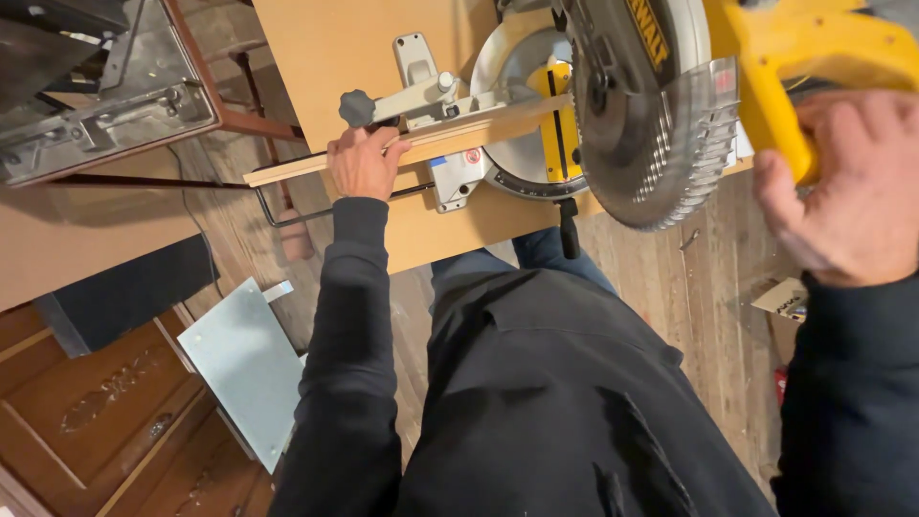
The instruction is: Measuring wood frame pieces against a painting, marking them with a pencil, and cutting them using a miter saw.
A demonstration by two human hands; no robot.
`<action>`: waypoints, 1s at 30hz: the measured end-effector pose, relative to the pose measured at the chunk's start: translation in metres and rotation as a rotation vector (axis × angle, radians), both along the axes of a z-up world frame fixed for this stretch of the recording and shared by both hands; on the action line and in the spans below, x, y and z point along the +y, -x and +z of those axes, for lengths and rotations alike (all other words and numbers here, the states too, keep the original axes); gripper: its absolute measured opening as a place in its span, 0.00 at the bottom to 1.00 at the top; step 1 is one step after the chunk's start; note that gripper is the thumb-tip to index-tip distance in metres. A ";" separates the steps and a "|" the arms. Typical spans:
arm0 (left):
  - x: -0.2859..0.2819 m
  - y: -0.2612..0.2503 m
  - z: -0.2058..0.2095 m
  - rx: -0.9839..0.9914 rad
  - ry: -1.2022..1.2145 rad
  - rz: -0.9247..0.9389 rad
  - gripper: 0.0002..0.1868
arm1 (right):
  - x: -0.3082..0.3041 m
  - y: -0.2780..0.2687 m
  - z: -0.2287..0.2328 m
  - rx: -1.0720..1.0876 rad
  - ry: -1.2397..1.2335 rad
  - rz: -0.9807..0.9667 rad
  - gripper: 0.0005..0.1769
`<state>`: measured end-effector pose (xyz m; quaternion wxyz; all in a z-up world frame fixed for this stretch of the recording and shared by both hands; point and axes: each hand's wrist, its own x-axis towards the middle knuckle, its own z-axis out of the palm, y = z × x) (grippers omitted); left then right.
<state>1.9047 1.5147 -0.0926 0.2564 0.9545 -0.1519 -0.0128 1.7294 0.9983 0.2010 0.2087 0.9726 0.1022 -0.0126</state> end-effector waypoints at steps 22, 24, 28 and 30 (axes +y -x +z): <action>0.000 0.002 -0.005 -0.009 0.048 -0.001 0.11 | 0.087 0.033 -0.031 0.028 -0.277 -0.232 0.22; 0.000 0.002 -0.005 -0.006 0.042 -0.003 0.11 | 0.088 0.033 -0.032 0.030 -0.263 -0.232 0.23; -0.001 0.002 -0.003 -0.006 0.050 -0.004 0.10 | 0.089 0.036 -0.034 0.036 -0.275 -0.250 0.24; 0.000 0.003 -0.009 -0.009 0.047 -0.002 0.10 | 0.093 0.032 -0.031 0.028 -0.274 -0.240 0.25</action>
